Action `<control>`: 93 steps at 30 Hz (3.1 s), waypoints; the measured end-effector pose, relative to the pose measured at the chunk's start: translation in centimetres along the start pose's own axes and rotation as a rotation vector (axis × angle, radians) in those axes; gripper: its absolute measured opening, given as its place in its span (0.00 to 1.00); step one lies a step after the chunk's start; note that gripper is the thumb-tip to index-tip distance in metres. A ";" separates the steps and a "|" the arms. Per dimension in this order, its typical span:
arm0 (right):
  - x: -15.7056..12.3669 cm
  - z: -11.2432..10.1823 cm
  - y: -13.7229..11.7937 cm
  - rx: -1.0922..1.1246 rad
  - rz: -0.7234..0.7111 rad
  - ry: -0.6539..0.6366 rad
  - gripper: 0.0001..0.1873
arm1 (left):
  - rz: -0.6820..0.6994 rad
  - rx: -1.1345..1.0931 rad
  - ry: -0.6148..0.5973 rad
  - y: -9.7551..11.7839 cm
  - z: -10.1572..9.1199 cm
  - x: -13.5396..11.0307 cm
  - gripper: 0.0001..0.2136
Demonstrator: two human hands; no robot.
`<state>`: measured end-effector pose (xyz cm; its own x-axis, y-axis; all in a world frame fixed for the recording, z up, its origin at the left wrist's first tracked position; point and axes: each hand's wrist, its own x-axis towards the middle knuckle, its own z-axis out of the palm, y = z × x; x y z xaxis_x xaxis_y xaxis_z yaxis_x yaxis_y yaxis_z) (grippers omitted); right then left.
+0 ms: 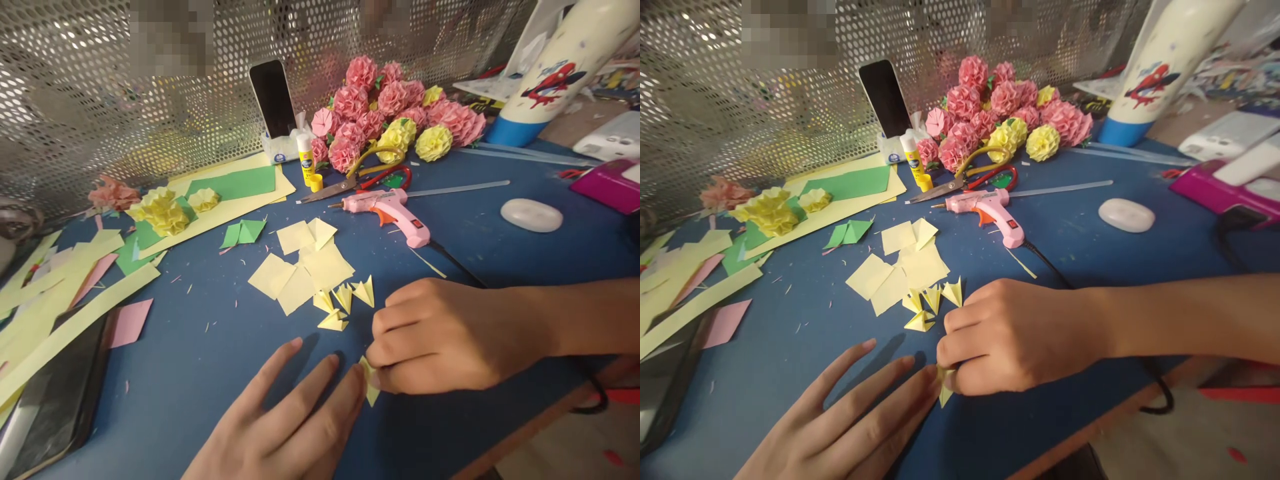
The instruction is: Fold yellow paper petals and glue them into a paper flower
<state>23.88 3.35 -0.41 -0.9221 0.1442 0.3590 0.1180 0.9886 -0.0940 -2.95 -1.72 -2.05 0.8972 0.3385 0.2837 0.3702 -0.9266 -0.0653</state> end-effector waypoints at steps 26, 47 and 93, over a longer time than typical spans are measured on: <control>0.2 -0.5 0.3 -0.153 -0.217 0.015 0.12 | -0.002 -0.142 -0.009 -0.3 -0.2 0.5 0.17; 0.5 0.9 0.6 -0.085 -0.103 0.030 0.11 | 0.055 -0.077 0.101 -0.6 0.5 0.2 0.17; 0.0 1.1 -1.2 0.010 0.110 0.077 0.06 | -0.015 -0.065 0.096 0.2 0.1 0.5 0.14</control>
<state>23.37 2.07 -1.32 -0.8726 0.2553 0.4165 0.2128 0.9661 -0.1463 -2.36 -1.71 -2.03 0.8631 0.3384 0.3749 0.3644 -0.9312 0.0015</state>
